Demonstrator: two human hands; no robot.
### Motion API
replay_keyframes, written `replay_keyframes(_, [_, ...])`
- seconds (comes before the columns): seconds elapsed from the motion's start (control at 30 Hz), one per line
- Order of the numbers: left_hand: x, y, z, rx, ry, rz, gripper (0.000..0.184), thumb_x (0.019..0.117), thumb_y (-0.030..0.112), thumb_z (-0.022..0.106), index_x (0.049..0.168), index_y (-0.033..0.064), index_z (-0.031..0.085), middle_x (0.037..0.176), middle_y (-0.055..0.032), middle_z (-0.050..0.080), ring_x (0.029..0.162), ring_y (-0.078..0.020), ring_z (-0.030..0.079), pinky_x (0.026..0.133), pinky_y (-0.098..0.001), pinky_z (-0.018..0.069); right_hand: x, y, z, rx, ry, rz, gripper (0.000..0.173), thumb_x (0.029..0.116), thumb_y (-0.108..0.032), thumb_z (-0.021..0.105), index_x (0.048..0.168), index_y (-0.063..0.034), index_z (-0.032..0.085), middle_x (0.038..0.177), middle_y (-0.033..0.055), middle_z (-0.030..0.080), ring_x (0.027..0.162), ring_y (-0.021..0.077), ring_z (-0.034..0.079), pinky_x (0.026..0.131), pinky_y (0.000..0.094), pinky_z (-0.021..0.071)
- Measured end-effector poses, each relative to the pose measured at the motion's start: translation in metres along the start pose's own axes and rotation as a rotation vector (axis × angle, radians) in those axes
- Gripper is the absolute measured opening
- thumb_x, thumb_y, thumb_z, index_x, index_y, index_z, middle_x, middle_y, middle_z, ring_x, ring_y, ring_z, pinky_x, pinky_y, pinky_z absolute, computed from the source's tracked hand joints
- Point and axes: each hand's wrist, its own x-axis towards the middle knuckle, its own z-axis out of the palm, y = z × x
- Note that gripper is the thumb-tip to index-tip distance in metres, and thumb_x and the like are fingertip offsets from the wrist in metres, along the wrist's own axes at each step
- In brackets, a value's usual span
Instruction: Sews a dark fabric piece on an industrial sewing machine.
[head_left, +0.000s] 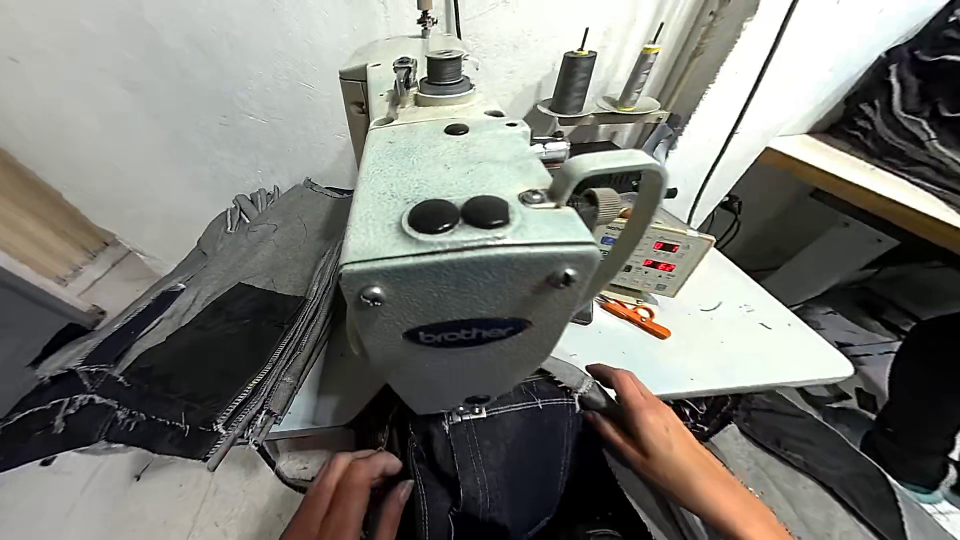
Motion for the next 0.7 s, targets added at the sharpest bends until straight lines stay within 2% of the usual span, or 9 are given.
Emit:
replay_keyframes(0.13, [0.007,0.01,0.004,0.134,-0.053,-0.005,0.026,0.097,0.02,0.066,0.106,-0.0035,0.072,0.098,-0.0212,0.071,0.089,-0.037,0.07,0.079,-0.047,0.0585,-0.006,0.01,-0.004,0.123,-0.178,0.164,0.055,0.087,-0.017,0.065,0.137,0.0052,0.055,0.123,0.0272,0.064,0.111,0.0418,0.065,0.096,0.059,0.0507])
replay_keyframes(0.2, [0.013,0.01,0.015,0.21,-0.059,-0.005,0.031,0.0971,0.025,0.067,0.106,-0.004,0.073,0.098,-0.0217,0.071,0.092,-0.0402,0.07,0.081,-0.0508,0.0583,-0.005,0.018,-0.004,0.159,-0.21,0.186,0.045,0.0924,-0.02,0.062,0.132,0.0024,0.061,0.116,0.0239,0.068,0.107,0.0384,0.067,0.093,0.0589,0.0509])
replay_keyframes(0.3, [0.024,0.008,0.035,0.306,-0.068,-0.036,0.048,0.0957,0.044,0.066,0.102,-0.0036,0.072,0.095,-0.0225,0.071,0.093,-0.0425,0.07,0.081,-0.0542,0.0575,-0.002,0.033,0.001,0.204,-0.191,0.18,0.037,0.1011,-0.028,0.056,0.123,0.0,0.067,0.104,0.0208,0.072,0.097,0.0344,0.07,0.088,0.0594,0.0516])
replay_keyframes(0.33, [0.028,0.008,0.041,0.339,-0.083,-0.056,0.057,0.0954,0.052,0.062,0.101,-0.0038,0.072,0.097,-0.0233,0.071,0.095,-0.0431,0.07,0.083,-0.0548,0.0573,0.0,0.038,0.005,0.254,-0.158,0.178,0.034,0.1011,-0.025,0.053,0.117,-0.0006,0.07,0.097,0.017,0.072,0.091,0.0287,0.069,0.083,0.055,0.0523])
replay_keyframes(0.4, [0.035,0.007,0.05,0.394,-0.117,-0.088,0.072,0.0943,0.064,0.053,0.1,-0.0056,0.071,0.099,-0.0243,0.072,0.097,-0.044,0.071,0.083,-0.0558,0.0573,0.003,0.041,0.012,0.47,-0.065,0.22,0.024,0.0996,-0.019,0.05,0.103,-0.0077,0.07,0.085,-0.0023,0.066,0.077,0.005,0.062,0.074,0.0305,0.0523])
replay_keyframes(0.43, [0.039,0.007,0.05,0.369,-0.171,-0.112,0.075,0.0955,0.064,0.051,0.102,-0.0075,0.071,0.1,-0.0256,0.072,0.099,-0.0449,0.071,0.085,-0.057,0.0568,0.005,0.036,0.011,0.635,-0.024,0.266,0.021,0.1002,-0.015,0.048,0.099,-0.0108,0.069,0.082,-0.0079,0.066,0.075,-0.001,0.062,0.071,0.0228,0.0531])
replay_keyframes(0.53, [0.044,0.002,0.043,0.163,-0.34,-0.171,0.067,0.1026,0.053,0.047,0.108,-0.0108,0.066,0.106,-0.0282,0.069,0.104,-0.0454,0.069,0.09,-0.0593,0.053,0.016,0.01,-0.003,0.895,0.037,0.329,0.026,0.0997,-0.01,0.045,0.088,-0.015,0.068,0.075,-0.009,0.068,0.068,-0.0009,0.064,0.066,0.0207,0.0553])
replay_keyframes(0.63, [0.018,-0.015,0.041,-0.136,-0.221,-0.194,0.045,0.1021,0.032,0.054,0.108,-0.0098,0.069,0.104,-0.0251,0.071,0.1,-0.0395,0.07,0.09,-0.0588,0.0536,0.029,-0.016,-0.01,0.804,-0.092,0.2,0.024,0.0966,-0.02,0.053,0.077,-0.0217,0.067,0.068,-0.0148,0.064,0.063,-0.0053,0.059,0.062,0.0176,0.0519])
replay_keyframes(0.7, [-0.004,-0.037,0.034,-0.224,-0.069,-0.287,0.03,0.0963,0.019,0.063,0.097,-0.0094,0.072,0.093,-0.0221,0.072,0.09,-0.0349,0.071,0.084,-0.0562,0.0556,0.042,-0.021,-0.002,0.559,-0.164,0.106,0.029,0.0959,-0.032,0.06,0.071,-0.0171,0.063,0.062,-0.0132,0.054,0.058,-0.0029,0.05,0.057,0.0221,0.0438])
